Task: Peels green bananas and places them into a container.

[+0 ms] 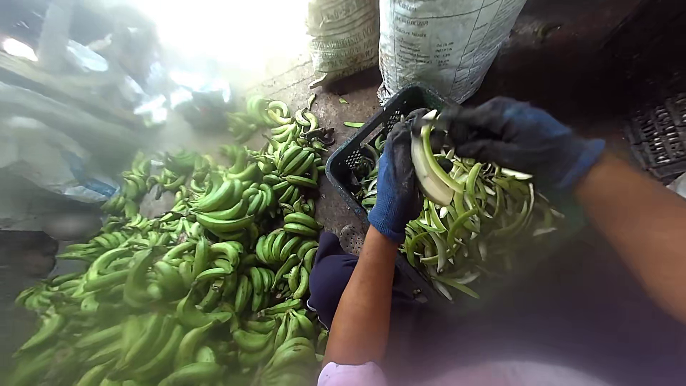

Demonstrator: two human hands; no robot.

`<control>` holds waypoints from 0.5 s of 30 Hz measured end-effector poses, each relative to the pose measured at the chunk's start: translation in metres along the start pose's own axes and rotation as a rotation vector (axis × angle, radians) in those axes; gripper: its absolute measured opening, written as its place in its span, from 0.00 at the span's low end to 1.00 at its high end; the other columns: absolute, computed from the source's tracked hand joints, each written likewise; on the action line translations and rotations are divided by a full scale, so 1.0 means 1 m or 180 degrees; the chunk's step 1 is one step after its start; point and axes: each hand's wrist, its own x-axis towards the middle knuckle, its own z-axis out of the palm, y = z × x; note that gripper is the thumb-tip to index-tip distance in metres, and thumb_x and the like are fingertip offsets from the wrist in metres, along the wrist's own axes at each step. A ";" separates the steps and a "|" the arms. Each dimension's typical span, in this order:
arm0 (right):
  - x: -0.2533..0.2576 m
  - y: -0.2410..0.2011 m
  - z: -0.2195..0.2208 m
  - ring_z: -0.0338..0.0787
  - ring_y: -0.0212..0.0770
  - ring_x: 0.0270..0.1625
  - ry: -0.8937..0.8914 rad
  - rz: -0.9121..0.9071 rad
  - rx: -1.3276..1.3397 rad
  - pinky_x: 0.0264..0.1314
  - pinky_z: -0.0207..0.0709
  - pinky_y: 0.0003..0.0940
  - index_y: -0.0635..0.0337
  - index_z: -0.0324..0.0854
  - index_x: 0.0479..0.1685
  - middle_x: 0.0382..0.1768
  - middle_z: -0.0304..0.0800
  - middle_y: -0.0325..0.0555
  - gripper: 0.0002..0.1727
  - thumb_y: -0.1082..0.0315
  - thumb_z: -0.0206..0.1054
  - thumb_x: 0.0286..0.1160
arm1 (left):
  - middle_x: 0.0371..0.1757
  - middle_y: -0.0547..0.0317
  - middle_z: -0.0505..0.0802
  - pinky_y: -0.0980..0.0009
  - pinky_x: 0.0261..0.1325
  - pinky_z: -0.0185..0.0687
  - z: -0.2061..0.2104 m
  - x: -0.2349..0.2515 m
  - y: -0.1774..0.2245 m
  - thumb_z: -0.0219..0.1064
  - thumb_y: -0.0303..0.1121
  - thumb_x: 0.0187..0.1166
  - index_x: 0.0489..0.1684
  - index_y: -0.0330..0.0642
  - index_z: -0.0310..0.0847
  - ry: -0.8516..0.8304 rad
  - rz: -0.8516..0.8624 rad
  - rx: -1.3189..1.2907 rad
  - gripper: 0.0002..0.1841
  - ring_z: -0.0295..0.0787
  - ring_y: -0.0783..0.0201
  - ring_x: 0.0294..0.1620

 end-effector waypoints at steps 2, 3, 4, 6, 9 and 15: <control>0.009 0.012 -0.013 0.89 0.46 0.51 0.0242 0.0247 -0.0134 0.56 0.81 0.53 0.54 0.80 0.71 0.50 0.89 0.51 0.24 0.52 0.59 0.83 | 0.62 0.54 0.86 0.73 0.70 0.78 -0.005 0.000 0.004 0.35 0.35 0.93 0.73 0.29 0.72 -0.0107 0.0214 0.0124 0.25 0.82 0.74 0.62; 0.009 0.019 -0.018 0.88 0.42 0.50 0.0358 0.0425 -0.0068 0.56 0.81 0.51 0.54 0.81 0.68 0.49 0.88 0.48 0.24 0.49 0.57 0.83 | 0.64 0.53 0.87 0.71 0.71 0.78 -0.009 0.003 0.003 0.35 0.35 0.94 0.73 0.31 0.74 -0.0012 0.0188 0.0215 0.25 0.82 0.72 0.64; 0.006 0.021 -0.020 0.87 0.38 0.49 0.0490 0.0600 0.0101 0.55 0.81 0.47 0.53 0.79 0.69 0.49 0.88 0.46 0.25 0.48 0.57 0.83 | 0.66 0.51 0.87 0.68 0.72 0.79 -0.013 0.007 -0.001 0.36 0.37 0.94 0.74 0.32 0.74 0.0155 0.0131 0.0374 0.25 0.83 0.69 0.65; 0.000 0.018 -0.016 0.88 0.33 0.48 0.0728 0.0911 0.0515 0.54 0.84 0.41 0.49 0.75 0.76 0.52 0.87 0.42 0.31 0.43 0.64 0.79 | 0.68 0.51 0.86 0.64 0.71 0.80 -0.017 0.014 -0.013 0.39 0.43 0.95 0.79 0.38 0.71 0.0563 -0.0170 0.0821 0.26 0.84 0.66 0.66; -0.004 -0.007 0.005 0.90 0.32 0.51 0.0727 0.0686 0.0653 0.57 0.86 0.37 0.52 0.75 0.79 0.55 0.90 0.42 0.35 0.52 0.76 0.71 | 0.69 0.54 0.86 0.60 0.58 0.89 -0.007 0.016 -0.025 0.44 0.52 0.92 0.89 0.52 0.61 0.0560 -0.0542 0.0860 0.29 0.88 0.64 0.59; -0.022 -0.006 0.033 0.93 0.34 0.53 0.0130 0.1393 0.1161 0.57 0.87 0.41 0.44 0.80 0.77 0.58 0.93 0.41 0.28 0.61 0.74 0.75 | 0.65 0.54 0.88 0.56 0.51 0.92 0.021 -0.004 -0.035 0.46 0.51 0.93 0.84 0.57 0.65 -0.0507 -0.1031 0.0177 0.25 0.92 0.58 0.52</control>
